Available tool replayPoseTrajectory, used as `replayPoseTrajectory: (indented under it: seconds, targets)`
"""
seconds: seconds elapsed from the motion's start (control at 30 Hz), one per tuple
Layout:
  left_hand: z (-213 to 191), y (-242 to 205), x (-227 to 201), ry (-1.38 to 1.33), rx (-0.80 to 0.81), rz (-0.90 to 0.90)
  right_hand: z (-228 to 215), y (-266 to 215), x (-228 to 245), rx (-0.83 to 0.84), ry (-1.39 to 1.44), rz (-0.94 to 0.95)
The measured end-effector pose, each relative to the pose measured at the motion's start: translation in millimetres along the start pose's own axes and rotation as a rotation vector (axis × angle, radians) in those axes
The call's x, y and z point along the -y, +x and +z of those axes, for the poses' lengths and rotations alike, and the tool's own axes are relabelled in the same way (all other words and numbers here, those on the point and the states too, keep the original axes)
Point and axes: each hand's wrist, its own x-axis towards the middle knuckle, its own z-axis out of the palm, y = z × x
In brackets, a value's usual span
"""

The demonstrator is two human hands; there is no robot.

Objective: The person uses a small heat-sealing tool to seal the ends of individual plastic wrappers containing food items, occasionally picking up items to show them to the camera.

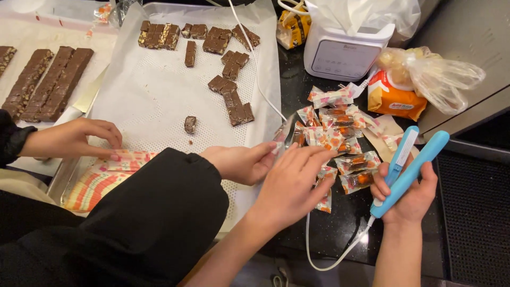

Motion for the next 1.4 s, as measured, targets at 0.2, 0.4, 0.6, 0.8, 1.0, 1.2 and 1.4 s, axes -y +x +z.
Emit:
replayPoseTrajectory:
  seconds: [0.2,0.4,0.6,0.8,1.0,1.2,1.4]
  targets:
    - [84,6,43,0.468,0.137,-0.094,2,-2,1,0.002,0.007,-0.01]
    - [120,13,58,0.595,-0.006,-0.215,-4,-4,-1,0.054,0.062,-0.013]
    - [-40,-8,80,-0.019,-0.375,-0.457,-2,-7,2,0.005,0.035,-0.017]
    - [-124,-110,136,0.68,-0.296,-1.009,-3,-9,5,0.109,0.063,-0.015]
    - [-48,-38,73,0.405,-0.004,-0.483,5,-13,6,-0.104,-0.024,0.006]
    - [46,14,123,0.843,-0.012,-0.126,-4,-8,1,-0.006,0.007,-0.01]
    - [15,36,132,0.18,0.267,-0.385,4,-7,-2,0.065,0.005,-0.071]
